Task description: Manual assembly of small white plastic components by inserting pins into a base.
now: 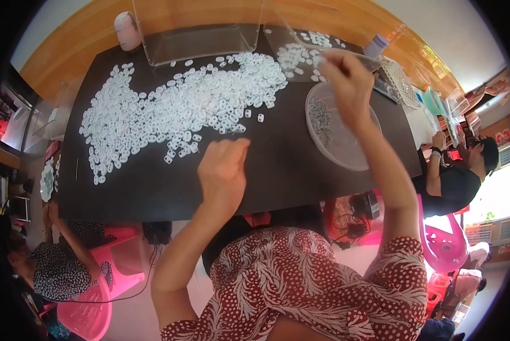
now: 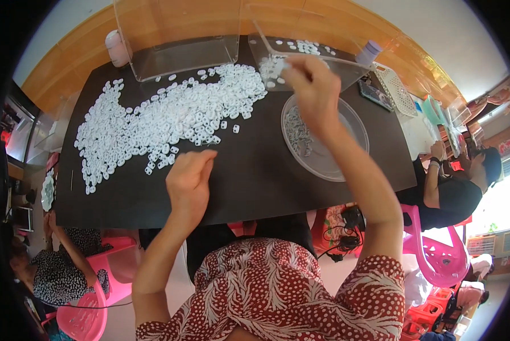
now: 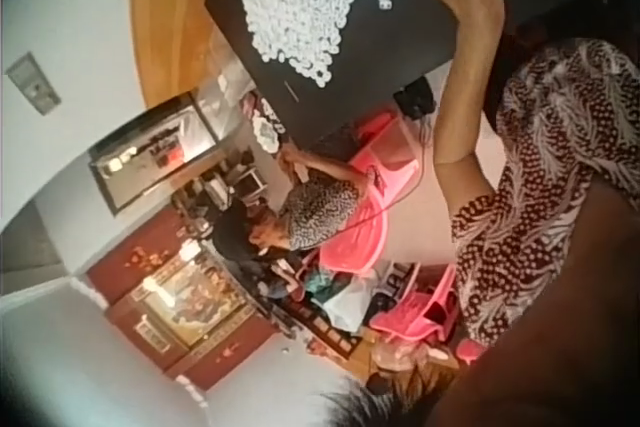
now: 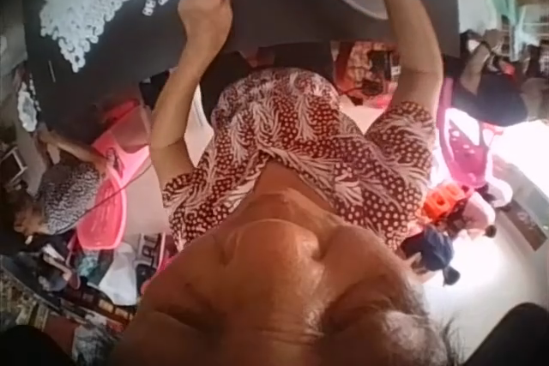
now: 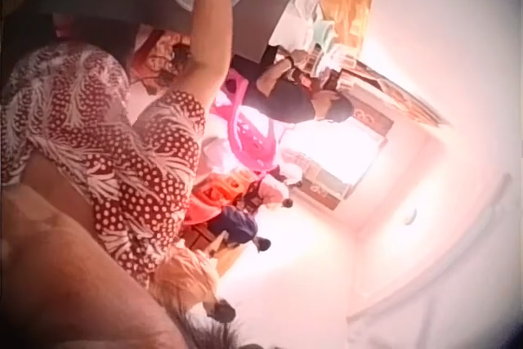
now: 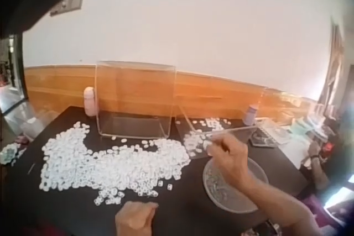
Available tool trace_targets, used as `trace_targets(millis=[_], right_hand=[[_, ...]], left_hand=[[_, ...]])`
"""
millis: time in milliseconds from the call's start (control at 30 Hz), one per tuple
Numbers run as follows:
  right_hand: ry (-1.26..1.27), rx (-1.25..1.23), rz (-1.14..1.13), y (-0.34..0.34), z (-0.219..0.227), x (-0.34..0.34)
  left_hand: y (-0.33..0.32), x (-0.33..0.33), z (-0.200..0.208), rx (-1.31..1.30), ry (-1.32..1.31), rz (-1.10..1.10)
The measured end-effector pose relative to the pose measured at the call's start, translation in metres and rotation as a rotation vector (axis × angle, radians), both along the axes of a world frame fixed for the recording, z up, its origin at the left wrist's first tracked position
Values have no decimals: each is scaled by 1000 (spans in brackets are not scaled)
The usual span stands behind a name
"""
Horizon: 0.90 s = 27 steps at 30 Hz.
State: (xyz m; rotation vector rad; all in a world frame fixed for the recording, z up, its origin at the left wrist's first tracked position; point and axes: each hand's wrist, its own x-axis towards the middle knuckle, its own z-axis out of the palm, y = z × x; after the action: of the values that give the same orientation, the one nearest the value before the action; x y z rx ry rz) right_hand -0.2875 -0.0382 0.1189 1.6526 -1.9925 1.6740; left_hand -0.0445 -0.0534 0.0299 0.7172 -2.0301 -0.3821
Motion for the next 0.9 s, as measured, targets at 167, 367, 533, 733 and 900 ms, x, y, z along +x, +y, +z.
trace_targets(millis=[167, 367, 533, 733, 900], right_hand=[[122, -36, -198, -55, 21, -87], [333, 98, -268, -72, 16, -120], [498, 198, -268, -77, 3, -147], [640, 50, -304, -58, 5, -97], [439, 48, 181, -15, -25, -18]], left_hand=[[-33, -59, -7, -297, -299, -52], [-59, -91, -29, -254, -545, -34], [-67, -105, -12, -76, -547, -57], [-46, -80, -9, -49, -391, -65], [-30, -5, -8, 348, -53, -47]])
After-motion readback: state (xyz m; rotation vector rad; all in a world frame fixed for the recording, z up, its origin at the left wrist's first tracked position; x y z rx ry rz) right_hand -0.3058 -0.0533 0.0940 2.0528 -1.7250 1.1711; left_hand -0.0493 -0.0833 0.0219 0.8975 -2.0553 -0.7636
